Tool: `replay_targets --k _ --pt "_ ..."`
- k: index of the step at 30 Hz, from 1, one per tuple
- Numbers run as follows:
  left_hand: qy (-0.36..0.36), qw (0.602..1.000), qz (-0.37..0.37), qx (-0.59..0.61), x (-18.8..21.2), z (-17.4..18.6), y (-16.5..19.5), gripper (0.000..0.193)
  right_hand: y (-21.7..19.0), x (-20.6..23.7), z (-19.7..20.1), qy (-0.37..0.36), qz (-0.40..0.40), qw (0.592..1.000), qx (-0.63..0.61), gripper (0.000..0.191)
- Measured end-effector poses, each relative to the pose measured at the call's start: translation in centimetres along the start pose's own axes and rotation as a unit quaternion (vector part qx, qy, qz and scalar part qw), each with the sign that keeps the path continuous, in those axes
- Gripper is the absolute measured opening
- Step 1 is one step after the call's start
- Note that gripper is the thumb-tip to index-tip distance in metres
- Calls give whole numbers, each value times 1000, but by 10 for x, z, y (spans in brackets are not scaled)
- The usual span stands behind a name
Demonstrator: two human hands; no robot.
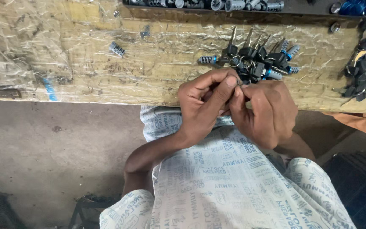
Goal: The person sits at a workbench and assembles key chains, threading grey plastic key fobs onto metal split rings one at a time. They open each ring by hand, slide a fob onto it, and add the finished key chain to a growing pile on the bench.
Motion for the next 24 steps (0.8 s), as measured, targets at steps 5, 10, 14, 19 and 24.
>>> replay_targets --k 5,10,14,19,24 --pt "22 1000 12 15 2 6 -2 15 4 1 -1 5 8 997 -82 17" --pt "9 972 -112 -206 -7 12 14 10 7 -10 0 2 -44 996 -79 22" --pt "-75 947 -51 -310 -37 29 29 11 14 -18 -4 -52 -29 994 -94 22" --pt "-84 947 -37 -307 -41 44 46 11 22 -31 -10 -97 -23 988 -118 20" --pt "-74 987 37 -136 -45 58 50 12 18 -73 -16 -122 -23 979 -163 18"
Point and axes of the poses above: each hand's wrist, its own x-axis away from the middle knuckle, its own z-axis out of the back of the hand, y = z × x, the point moved 1 cm from there along -x, towards the middle knuckle, and after that the axes turned 9 degrees about -x, right-handed, at the moved point
